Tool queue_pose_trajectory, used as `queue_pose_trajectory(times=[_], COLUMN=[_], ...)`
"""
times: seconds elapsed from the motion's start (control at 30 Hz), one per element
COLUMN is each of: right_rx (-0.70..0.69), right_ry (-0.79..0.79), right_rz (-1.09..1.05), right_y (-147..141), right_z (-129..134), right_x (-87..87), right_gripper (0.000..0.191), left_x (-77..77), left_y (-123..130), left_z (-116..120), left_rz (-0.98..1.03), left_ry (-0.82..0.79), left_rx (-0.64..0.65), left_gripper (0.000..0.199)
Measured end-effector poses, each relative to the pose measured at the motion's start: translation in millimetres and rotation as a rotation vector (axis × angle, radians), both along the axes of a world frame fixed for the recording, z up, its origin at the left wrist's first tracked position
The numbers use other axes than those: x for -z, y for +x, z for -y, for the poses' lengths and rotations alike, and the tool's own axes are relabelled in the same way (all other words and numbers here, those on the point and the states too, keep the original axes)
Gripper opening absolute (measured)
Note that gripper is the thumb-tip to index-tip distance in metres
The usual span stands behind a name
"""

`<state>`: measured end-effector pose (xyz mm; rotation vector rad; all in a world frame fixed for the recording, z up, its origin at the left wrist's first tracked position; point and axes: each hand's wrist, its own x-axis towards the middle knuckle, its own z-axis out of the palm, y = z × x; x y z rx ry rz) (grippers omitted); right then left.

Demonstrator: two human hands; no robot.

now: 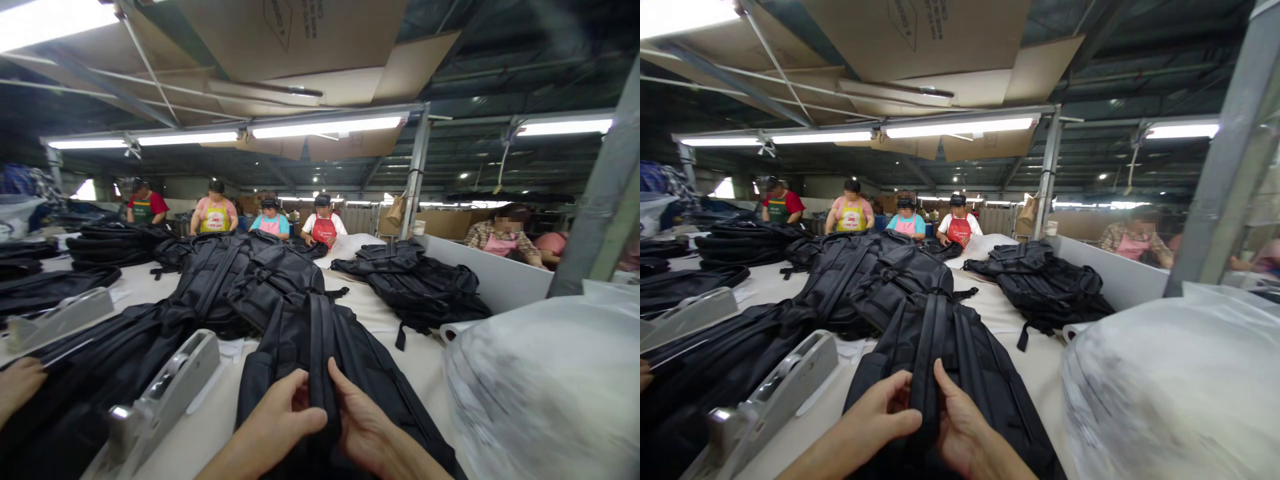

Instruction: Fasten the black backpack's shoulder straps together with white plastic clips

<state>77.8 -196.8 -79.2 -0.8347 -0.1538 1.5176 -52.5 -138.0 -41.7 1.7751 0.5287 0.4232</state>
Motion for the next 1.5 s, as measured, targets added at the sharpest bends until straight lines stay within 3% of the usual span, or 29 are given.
queue_pose_trajectory(times=[0.13, 0.33, 0.5, 0.8, 0.9, 0.97, 1.07, 1.13, 1.23, 1.33, 1.5], right_rx=[-0.002, 0.009, -0.021, -0.171, -0.200, -0.202, -0.185, -0.159, -0.106, -0.098, -0.203], right_ry=[0.022, -0.057, -0.063, 0.195, 0.236, 0.242, 0.239, 0.241, 0.256, 0.220, -0.026], right_rz=[-0.006, 0.034, 0.056, 0.009, -0.001, -0.032, -0.085, -0.119, -0.176, -0.106, 0.057], right_y=[-6.2, -12.9, -14.3, -4.5, -5.2, -4.7, 0.2, 5.7, 14.0, 20.1, 22.6], right_z=[10.5, 16.0, 15.3, 13.7, 9.9, 8.9, 10.5, 12.6, 14.4, 12.2, 7.9], right_x=[-11.3, -13.1, -13.9, -6.6, -5.7, -7.1, -9.0, -10.7, -15.0, -15.4, 6.4], right_gripper=[0.047, 0.046, 0.044, 0.057, 0.059, 0.065, 0.082, 0.087, 0.085, 0.080, 0.079], left_x=[-1.3, 21.6, 28.8, 2.9, 1.4, -3.3, -21.1, -36.5, -52.9, -55.5, -54.2], left_y=[-13.9, -15.0, -18.0, -9.6, -4.5, -2.3, -2.0, -2.1, 1.8, 10.6, 20.1], left_z=[12.6, 21.0, 19.1, 5.9, 7.4, 7.0, 2.3, -2.3, -8.2, -11.9, -17.6], left_rz=[-0.029, 0.024, -0.001, -0.143, -0.210, -0.158, 0.038, 0.129, 0.201, 0.196, 0.166], left_ry=[0.129, -0.274, -0.321, 0.076, 0.274, 0.221, -0.095, -0.214, -0.251, -0.208, -0.155], left_rx=[0.036, 0.015, -0.002, -0.060, -0.116, -0.100, 0.000, -0.016, -0.097, -0.124, -0.142], left_gripper=[0.040, 0.043, 0.046, 0.015, 0.017, 0.021, 0.011, 0.019, 0.029, 0.036, 0.043])
